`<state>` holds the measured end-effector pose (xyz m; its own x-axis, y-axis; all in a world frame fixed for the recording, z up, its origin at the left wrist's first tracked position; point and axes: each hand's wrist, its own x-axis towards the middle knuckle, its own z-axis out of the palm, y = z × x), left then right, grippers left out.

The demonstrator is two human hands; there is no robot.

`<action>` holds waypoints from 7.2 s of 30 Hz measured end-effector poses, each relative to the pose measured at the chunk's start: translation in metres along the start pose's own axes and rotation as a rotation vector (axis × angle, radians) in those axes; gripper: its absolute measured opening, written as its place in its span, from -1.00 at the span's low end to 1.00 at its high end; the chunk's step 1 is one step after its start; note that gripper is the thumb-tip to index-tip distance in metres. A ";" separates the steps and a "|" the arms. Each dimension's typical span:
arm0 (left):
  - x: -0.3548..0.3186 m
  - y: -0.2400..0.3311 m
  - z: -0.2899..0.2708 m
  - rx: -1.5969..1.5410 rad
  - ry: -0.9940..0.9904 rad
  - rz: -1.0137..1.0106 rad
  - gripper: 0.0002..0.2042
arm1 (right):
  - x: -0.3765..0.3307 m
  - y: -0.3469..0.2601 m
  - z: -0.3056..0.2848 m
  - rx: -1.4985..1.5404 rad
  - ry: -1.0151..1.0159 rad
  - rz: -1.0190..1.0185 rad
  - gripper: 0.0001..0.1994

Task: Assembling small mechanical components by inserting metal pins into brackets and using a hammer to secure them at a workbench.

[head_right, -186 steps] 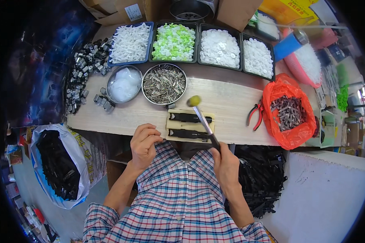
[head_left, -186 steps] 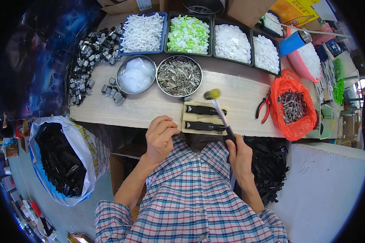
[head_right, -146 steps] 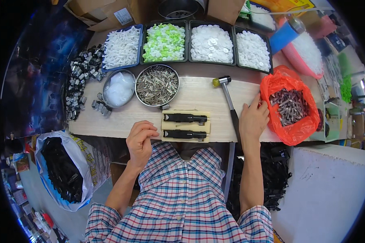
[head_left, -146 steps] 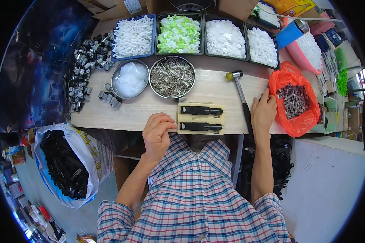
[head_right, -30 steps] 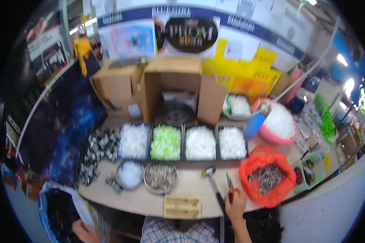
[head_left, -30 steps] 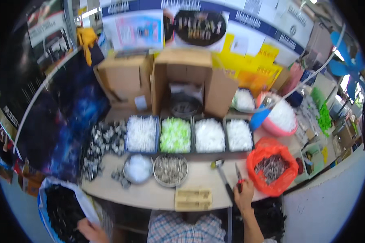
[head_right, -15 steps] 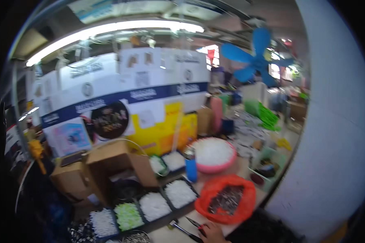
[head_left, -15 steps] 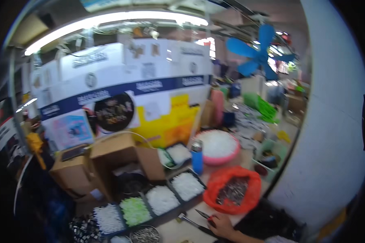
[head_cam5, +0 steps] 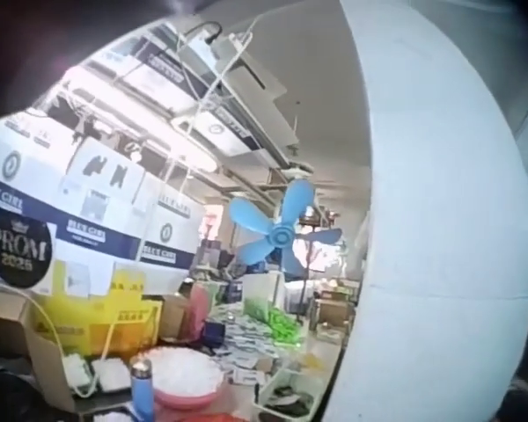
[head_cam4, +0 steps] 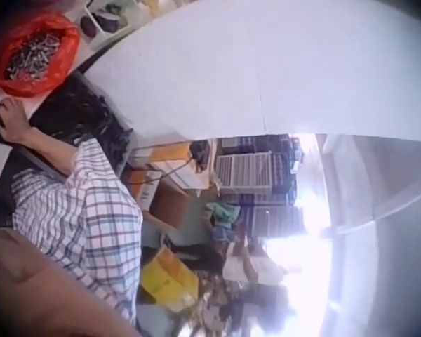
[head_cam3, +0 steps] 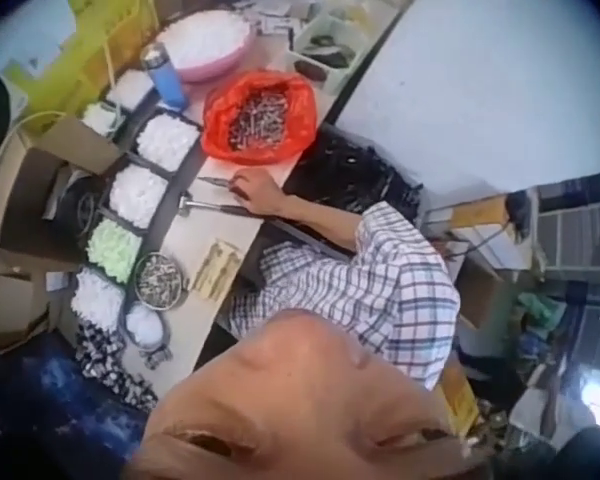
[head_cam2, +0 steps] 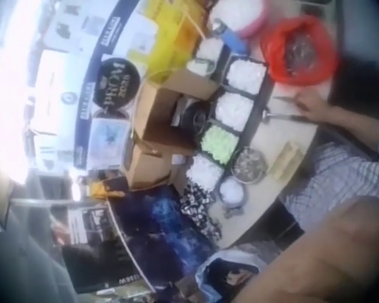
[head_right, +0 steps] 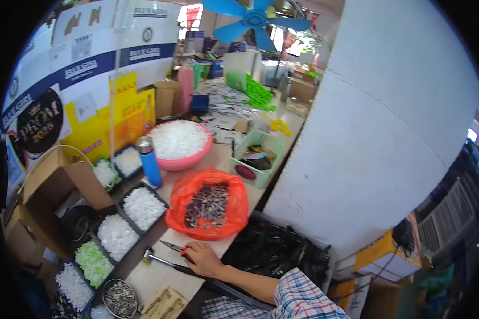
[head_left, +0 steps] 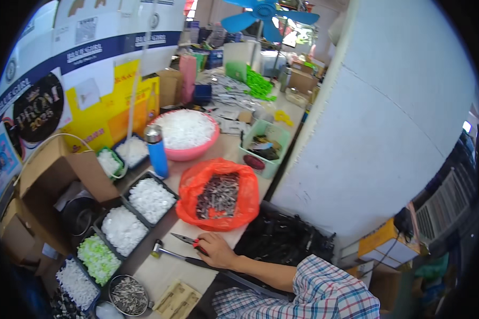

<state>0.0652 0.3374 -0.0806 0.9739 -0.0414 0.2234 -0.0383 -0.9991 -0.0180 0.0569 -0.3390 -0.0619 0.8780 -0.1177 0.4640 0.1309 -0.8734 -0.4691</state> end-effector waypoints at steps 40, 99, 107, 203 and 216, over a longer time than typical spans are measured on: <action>-0.168 0.043 -0.211 0.319 0.446 -0.608 -0.63 | 0.010 -0.002 -0.015 -0.104 -0.200 -0.070 -0.69; -0.062 0.325 -0.026 -0.563 0.364 0.473 -0.59 | 0.019 -0.119 0.021 0.208 -0.508 -0.710 -0.64; -0.034 0.208 -0.038 -0.285 0.242 -0.290 -0.58 | 0.002 -0.176 0.020 0.452 -0.438 -0.593 -0.54; -0.047 0.352 -0.071 -0.848 0.250 0.137 -0.75 | 0.067 -0.170 0.067 0.694 -0.329 -0.217 -0.92; -0.031 0.348 -0.078 -0.847 0.017 -0.018 -0.86 | -0.016 -0.146 0.038 0.888 -0.274 0.139 -0.90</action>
<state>0.0046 -0.0098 -0.0182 0.9726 -0.0185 0.2317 -0.1843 -0.6687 0.7204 0.0409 -0.1914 -0.0296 0.9752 0.0203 0.2204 0.2206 -0.1660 -0.9611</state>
